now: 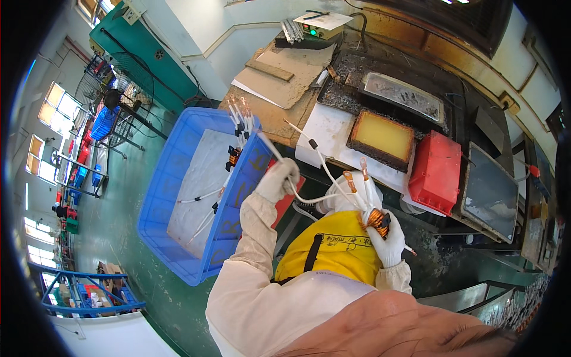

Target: Dipping ends of wire assembly into a molten tin bath to coat the terminals.

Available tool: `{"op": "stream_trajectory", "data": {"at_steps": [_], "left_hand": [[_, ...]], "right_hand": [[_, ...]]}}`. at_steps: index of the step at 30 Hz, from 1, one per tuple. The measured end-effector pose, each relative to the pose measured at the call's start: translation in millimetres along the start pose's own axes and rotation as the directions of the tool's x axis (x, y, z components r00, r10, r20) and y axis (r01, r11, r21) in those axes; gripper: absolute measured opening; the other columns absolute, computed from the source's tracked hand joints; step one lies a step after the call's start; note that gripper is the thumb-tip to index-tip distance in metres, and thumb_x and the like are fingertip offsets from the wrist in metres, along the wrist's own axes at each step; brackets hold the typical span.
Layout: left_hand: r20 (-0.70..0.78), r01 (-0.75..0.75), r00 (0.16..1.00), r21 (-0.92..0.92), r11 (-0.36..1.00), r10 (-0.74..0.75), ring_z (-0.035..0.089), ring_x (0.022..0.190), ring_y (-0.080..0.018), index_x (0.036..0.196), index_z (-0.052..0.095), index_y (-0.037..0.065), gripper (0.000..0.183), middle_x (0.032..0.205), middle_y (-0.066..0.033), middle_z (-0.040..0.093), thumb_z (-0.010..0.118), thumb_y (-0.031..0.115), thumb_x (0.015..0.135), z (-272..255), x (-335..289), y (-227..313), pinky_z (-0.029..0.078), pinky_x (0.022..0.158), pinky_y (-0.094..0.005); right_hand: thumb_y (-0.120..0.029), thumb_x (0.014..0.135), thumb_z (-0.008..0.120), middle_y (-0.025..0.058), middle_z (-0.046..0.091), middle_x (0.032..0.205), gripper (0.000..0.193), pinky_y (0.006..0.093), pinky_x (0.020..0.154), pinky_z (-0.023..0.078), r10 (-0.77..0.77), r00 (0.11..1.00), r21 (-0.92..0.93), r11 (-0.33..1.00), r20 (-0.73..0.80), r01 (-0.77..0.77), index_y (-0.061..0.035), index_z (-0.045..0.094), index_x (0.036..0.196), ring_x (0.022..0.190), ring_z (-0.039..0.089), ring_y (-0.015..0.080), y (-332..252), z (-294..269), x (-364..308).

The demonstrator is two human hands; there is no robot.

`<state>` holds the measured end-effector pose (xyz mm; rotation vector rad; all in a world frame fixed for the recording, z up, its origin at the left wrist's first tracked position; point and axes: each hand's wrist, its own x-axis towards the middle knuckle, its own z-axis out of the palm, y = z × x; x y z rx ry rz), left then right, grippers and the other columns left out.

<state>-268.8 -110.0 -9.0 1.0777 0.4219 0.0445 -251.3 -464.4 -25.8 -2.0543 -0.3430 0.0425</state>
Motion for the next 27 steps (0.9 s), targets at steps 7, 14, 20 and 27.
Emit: {"op": "stream_trajectory", "data": {"at_steps": [7, 14, 20, 27], "left_hand": [[-0.114, 0.037, 0.991, -0.314, 0.949, -0.076, 0.039, 0.041, -0.0034, 0.089, 0.058, 0.006, 0.031, 0.069, -0.0038, 0.057, 0.056, 0.035, 0.098, 13, 40, -18, 0.031, 0.036, -0.0172], [0.101, 0.075, 0.994, -0.479, 0.875, -0.03, 0.035, 0.043, -0.0007, 0.113, 0.059, 0.003, 0.031, 0.107, -0.0179, 0.065, 0.05, 0.031, 0.102, 38, 64, -17, 0.029, 0.035, -0.0145], [0.037, -0.077, 0.994, -0.39, 0.918, 0.099, 0.031, 0.042, -0.0011, 0.114, 0.058, 0.003, 0.037, 0.086, -0.0107, 0.066, 0.044, 0.036, 0.104, 59, 60, -4, 0.024, 0.035, -0.0161], [-0.103, -0.126, 0.989, -0.186, 0.974, 0.109, 0.035, 0.04, -0.0033, 0.105, 0.059, 0.004, 0.038, 0.07, -0.0033, 0.061, 0.047, 0.039, 0.102, 69, 29, 8, 0.028, 0.034, -0.019]], "right_hand": [[-0.021, 0.073, 0.08, 0.0166, 0.066, 0.108, 0.055, 0.0346, 0.084, 0.053, -0.029, 0.999, -0.056, 0.998, 0.021, 0.03, -0.0026, 0.059, 0.12, 0.096, 0.068, 0.0307, -4, -2, -2], [-0.02, 0.073, 0.08, 0.0167, 0.066, 0.109, 0.056, 0.0355, 0.084, 0.053, -0.105, 0.994, -0.109, 0.989, 0.0, 0.105, -0.0026, 0.058, 0.121, 0.095, 0.067, 0.0321, -7, -1, -2], [-0.018, 0.072, 0.08, 0.0171, 0.064, 0.11, 0.059, 0.0367, 0.084, 0.053, -0.114, 0.993, -0.126, 0.985, 0.041, 0.118, -0.0024, 0.055, 0.123, 0.095, 0.066, 0.0328, -8, -3, 0], [-0.024, 0.071, 0.085, 0.0193, 0.056, 0.12, 0.081, 0.0371, 0.085, 0.053, -0.098, 0.985, -0.239, 0.969, -0.14, 0.063, -0.0017, 0.044, 0.137, 0.103, 0.062, 0.0337, -2, 9, -12]]}}
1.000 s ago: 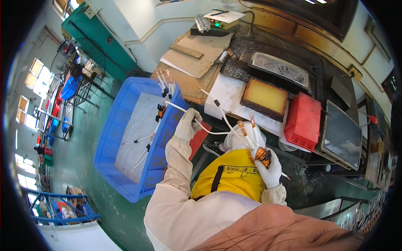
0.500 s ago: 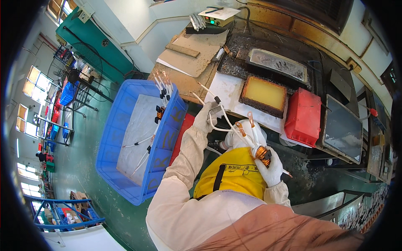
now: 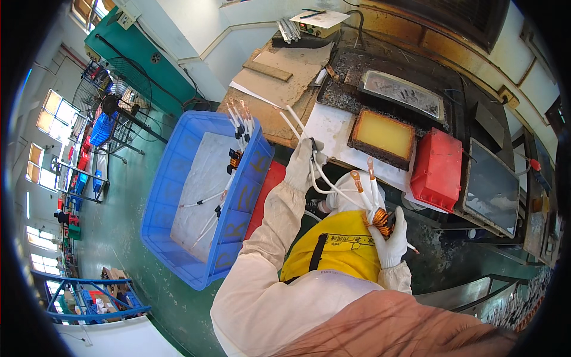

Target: Dipping ends of wire assembly into a molten tin bath to coat the terminals.

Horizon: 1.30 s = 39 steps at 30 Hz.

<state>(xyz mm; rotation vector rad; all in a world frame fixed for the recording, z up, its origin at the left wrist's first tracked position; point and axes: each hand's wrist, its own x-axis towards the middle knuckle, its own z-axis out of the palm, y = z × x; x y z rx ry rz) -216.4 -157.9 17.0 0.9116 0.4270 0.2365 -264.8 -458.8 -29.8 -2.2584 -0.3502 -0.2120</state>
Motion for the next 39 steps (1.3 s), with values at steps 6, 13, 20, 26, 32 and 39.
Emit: {"op": "stream_trajectory", "data": {"at_steps": [6, 13, 20, 26, 32, 39], "left_hand": [[0.049, 0.196, 0.976, 0.238, 0.951, -0.213, 0.04, 0.041, -0.0077, 0.097, 0.059, 0.01, 0.031, 0.057, 0.0027, 0.048, 0.047, 0.039, 0.101, -27, -42, -22, 0.033, 0.037, -0.0236], [0.267, 0.521, 0.769, 0.265, 0.811, -0.581, 0.054, 0.057, -0.0078, 0.105, 0.057, 0.007, 0.029, 0.081, -0.0017, 0.059, 0.044, 0.033, 0.103, -26, -107, -52, 0.042, 0.044, -0.0217], [0.237, 0.438, 0.851, 0.172, 0.883, -0.468, 0.047, 0.052, -0.0084, 0.106, 0.057, 0.006, 0.038, 0.065, -0.0003, 0.052, 0.039, 0.039, 0.104, -7, -78, -10, 0.038, 0.044, -0.022], [0.231, 0.45, 0.876, -0.082, 0.889, -0.423, 0.047, 0.054, -0.0079, 0.119, 0.057, 0.004, 0.04, 0.077, -0.0012, 0.059, 0.041, 0.038, 0.104, 32, -65, -7, 0.041, 0.051, -0.0227], [0.432, 0.445, 0.822, -0.08, 0.892, -0.371, 0.051, 0.058, -0.007, 0.112, 0.058, 0.005, 0.028, 0.078, -0.0021, 0.061, 0.048, 0.029, 0.103, 84, -38, -40, 0.045, 0.054, -0.0215], [0.421, 0.511, 0.767, 0.057, 0.858, -0.485, 0.048, 0.054, -0.0069, 0.101, 0.057, 0.009, 0.024, 0.074, -0.0001, 0.057, 0.051, 0.033, 0.102, 127, -25, -109, 0.042, 0.05, -0.0191]], "right_hand": [[-0.025, 0.074, 0.083, 0.0188, 0.06, 0.116, 0.083, 0.0364, 0.079, 0.055, -0.018, 1.0, 0.015, 1.0, 0.016, 0.018, -0.0021, 0.041, 0.141, 0.098, 0.065, 0.0328, 5, 3, 1], [-0.023, 0.075, 0.082, 0.0195, 0.064, 0.115, 0.084, 0.0341, 0.081, 0.055, 0.013, 0.997, 0.054, 0.998, 0.071, -0.017, -0.0045, 0.04, 0.145, 0.096, 0.069, 0.031, -5, -3, 18], [-0.019, 0.074, 0.082, 0.0197, 0.066, 0.116, 0.08, 0.0331, 0.084, 0.054, 0.084, 0.993, 0.096, 0.991, 0.079, -0.091, -0.0037, 0.044, 0.142, 0.1, 0.07, 0.0272, -5, -23, 24], [-0.014, 0.074, 0.081, 0.0197, 0.066, 0.114, 0.074, 0.0337, 0.084, 0.054, -0.094, 0.996, -0.087, 0.992, -0.004, 0.093, -0.0046, 0.048, 0.14, 0.101, 0.069, 0.0282, -16, -89, 70], [-0.022, 0.075, 0.078, 0.0149, 0.065, 0.103, 0.076, 0.0405, 0.074, 0.055, -0.193, 0.977, -0.381, 0.9, 0.088, 0.213, -0.0205, 0.045, 0.144, 0.089, 0.067, 0.0355, -3, -139, 130], [-0.031, 0.078, 0.074, 0.0134, 0.066, 0.106, 0.078, 0.0454, 0.072, 0.054, -0.016, 0.975, -0.595, 0.79, 0.222, 0.149, -0.0331, 0.038, 0.147, 0.085, 0.067, 0.0383, 17, -141, 178]]}}
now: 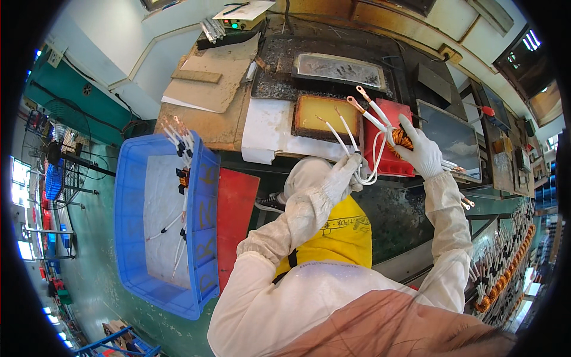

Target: Dipping ends of wire assembly into a molten tin bath to coat the terminals.

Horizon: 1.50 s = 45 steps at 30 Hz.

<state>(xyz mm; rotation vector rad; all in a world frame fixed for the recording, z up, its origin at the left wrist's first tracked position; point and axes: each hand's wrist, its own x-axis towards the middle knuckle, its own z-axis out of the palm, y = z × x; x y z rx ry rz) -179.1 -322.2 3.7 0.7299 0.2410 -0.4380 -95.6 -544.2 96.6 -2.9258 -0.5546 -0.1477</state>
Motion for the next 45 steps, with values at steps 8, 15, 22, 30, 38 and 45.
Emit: {"op": "stream_trajectory", "data": {"at_steps": [8, 15, 22, 30, 38, 45], "left_hand": [[-0.056, -0.007, 0.998, 0.007, 1.0, 0.007, 0.05, 0.052, -0.0056, 0.103, 0.058, 0.012, 0.027, 0.071, 0.0019, 0.056, 0.051, 0.038, 0.101, 0, 32, 10, 0.042, 0.046, -0.0194], [-0.027, 0.045, 0.998, -0.154, 0.987, -0.05, 0.047, 0.05, -0.0059, 0.098, 0.059, 0.012, 0.026, 0.069, 0.0024, 0.055, 0.052, 0.037, 0.101, -20, 44, 12, 0.04, 0.043, -0.0196], [-0.058, 0.085, 0.993, -0.222, 0.971, -0.1, 0.04, 0.048, -0.0057, 0.097, 0.059, 0.01, 0.025, 0.065, 0.0035, 0.049, 0.053, 0.033, 0.101, -37, 48, 28, 0.035, 0.042, -0.0189], [0.013, 0.144, 0.989, -0.362, 0.921, -0.15, 0.037, 0.048, -0.0048, 0.092, 0.06, 0.008, 0.024, 0.065, 0.0023, 0.05, 0.053, 0.029, 0.102, -48, 53, 29, 0.033, 0.043, -0.0183], [-0.027, 0.158, 0.983, -0.387, 0.909, -0.182, 0.033, 0.046, -0.0041, 0.097, 0.061, 0.004, 0.031, 0.064, 0.0017, 0.05, 0.053, 0.034, 0.101, -50, 57, 29, 0.029, 0.042, -0.018], [0.001, 0.179, 0.981, -0.383, 0.906, -0.194, 0.034, 0.047, -0.0044, 0.1, 0.06, 0.003, 0.033, 0.065, 0.0006, 0.052, 0.051, 0.035, 0.102, -55, 60, 31, 0.03, 0.042, -0.0176]], "right_hand": [[-0.037, 0.084, 0.068, 0.0179, 0.064, 0.091, 0.07, 0.047, 0.066, 0.054, -0.059, 0.984, -0.122, 0.989, 0.167, 0.08, -0.0352, 0.036, 0.147, 0.076, 0.068, 0.0378, -1, -10, 51], [-0.038, 0.086, 0.067, 0.0165, 0.065, 0.087, 0.065, 0.0449, 0.064, 0.054, -0.16, 0.943, -0.154, 0.965, 0.291, 0.212, -0.0317, 0.04, 0.145, 0.073, 0.068, 0.0356, -12, -18, 84], [-0.04, 0.087, 0.065, 0.0136, 0.066, 0.083, 0.062, 0.0421, 0.059, 0.053, -0.221, 0.893, -0.221, 0.92, 0.392, 0.325, -0.0286, 0.043, 0.144, 0.071, 0.068, 0.0308, -19, -16, 101], [-0.036, 0.088, 0.063, 0.0129, 0.068, 0.08, 0.058, 0.0404, 0.058, 0.053, -0.216, 0.859, -0.235, 0.905, 0.464, 0.354, -0.0274, 0.044, 0.143, 0.068, 0.068, 0.0291, -26, -15, 111], [-0.039, 0.088, 0.061, 0.0129, 0.067, 0.074, 0.051, 0.0427, 0.054, 0.051, -0.248, 0.876, -0.224, 0.905, 0.415, 0.362, -0.0286, 0.049, 0.136, 0.063, 0.066, 0.0314, -27, -13, 112], [-0.037, 0.087, 0.063, 0.0123, 0.067, 0.075, 0.05, 0.0438, 0.055, 0.051, -0.262, 0.871, -0.238, 0.893, 0.415, 0.382, -0.0293, 0.05, 0.135, 0.063, 0.066, 0.0316, -29, -17, 111]]}}
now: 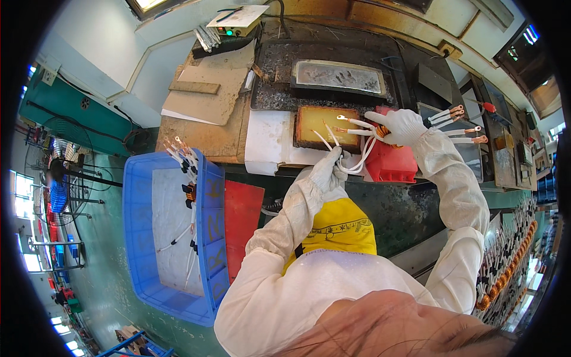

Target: Dipping ends of wire assembly into a molten tin bath to coat the terminals.

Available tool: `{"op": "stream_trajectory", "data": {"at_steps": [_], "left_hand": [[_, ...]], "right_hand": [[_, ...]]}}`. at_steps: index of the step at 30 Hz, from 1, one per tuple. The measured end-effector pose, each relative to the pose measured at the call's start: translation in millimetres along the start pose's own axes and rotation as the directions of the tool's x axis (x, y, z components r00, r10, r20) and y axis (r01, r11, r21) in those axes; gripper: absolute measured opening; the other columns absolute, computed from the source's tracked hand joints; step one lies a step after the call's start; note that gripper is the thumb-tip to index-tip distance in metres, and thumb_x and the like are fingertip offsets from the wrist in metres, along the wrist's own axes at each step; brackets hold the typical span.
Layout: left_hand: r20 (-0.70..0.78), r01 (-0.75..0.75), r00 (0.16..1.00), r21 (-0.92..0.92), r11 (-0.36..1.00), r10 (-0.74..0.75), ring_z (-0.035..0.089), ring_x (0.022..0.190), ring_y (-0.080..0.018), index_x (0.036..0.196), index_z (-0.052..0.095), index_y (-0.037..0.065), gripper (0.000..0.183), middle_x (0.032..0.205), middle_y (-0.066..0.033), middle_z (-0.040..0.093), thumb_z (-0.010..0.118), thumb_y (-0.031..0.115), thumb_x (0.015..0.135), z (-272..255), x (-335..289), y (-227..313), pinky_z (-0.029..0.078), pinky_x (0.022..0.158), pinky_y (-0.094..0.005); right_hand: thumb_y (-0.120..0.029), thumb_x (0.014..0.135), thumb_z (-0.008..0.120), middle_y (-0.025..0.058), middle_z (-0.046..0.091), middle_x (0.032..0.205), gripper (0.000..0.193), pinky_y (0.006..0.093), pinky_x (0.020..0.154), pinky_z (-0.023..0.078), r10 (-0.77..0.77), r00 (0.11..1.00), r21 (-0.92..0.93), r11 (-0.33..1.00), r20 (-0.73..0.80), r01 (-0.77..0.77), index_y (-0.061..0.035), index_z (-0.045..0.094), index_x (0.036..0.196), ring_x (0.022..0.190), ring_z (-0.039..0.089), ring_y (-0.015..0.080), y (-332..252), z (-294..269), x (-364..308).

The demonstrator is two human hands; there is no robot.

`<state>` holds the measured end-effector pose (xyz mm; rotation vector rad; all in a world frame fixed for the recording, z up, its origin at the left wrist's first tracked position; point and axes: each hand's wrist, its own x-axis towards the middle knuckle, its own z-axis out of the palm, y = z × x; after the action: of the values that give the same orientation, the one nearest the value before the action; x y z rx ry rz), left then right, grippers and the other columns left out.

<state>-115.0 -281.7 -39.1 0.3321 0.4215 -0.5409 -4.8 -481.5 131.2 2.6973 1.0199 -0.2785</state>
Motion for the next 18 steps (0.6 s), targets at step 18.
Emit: {"op": "stream_trajectory", "data": {"at_steps": [18], "left_hand": [[0.004, -0.022, 1.0, 0.053, 0.998, 0.022, 0.036, 0.046, -0.0048, 0.096, 0.06, 0.004, 0.032, 0.063, 0.0009, 0.052, 0.05, 0.034, 0.103, -2, 2, 2, 0.031, 0.042, -0.0178]], "right_hand": [[-0.039, 0.083, 0.067, 0.0162, 0.066, 0.079, 0.061, 0.0427, 0.059, 0.052, 0.02, 0.998, 0.06, 0.998, 0.063, -0.024, -0.0236, 0.048, 0.139, 0.068, 0.067, 0.0324, -2, -11, -5]]}}
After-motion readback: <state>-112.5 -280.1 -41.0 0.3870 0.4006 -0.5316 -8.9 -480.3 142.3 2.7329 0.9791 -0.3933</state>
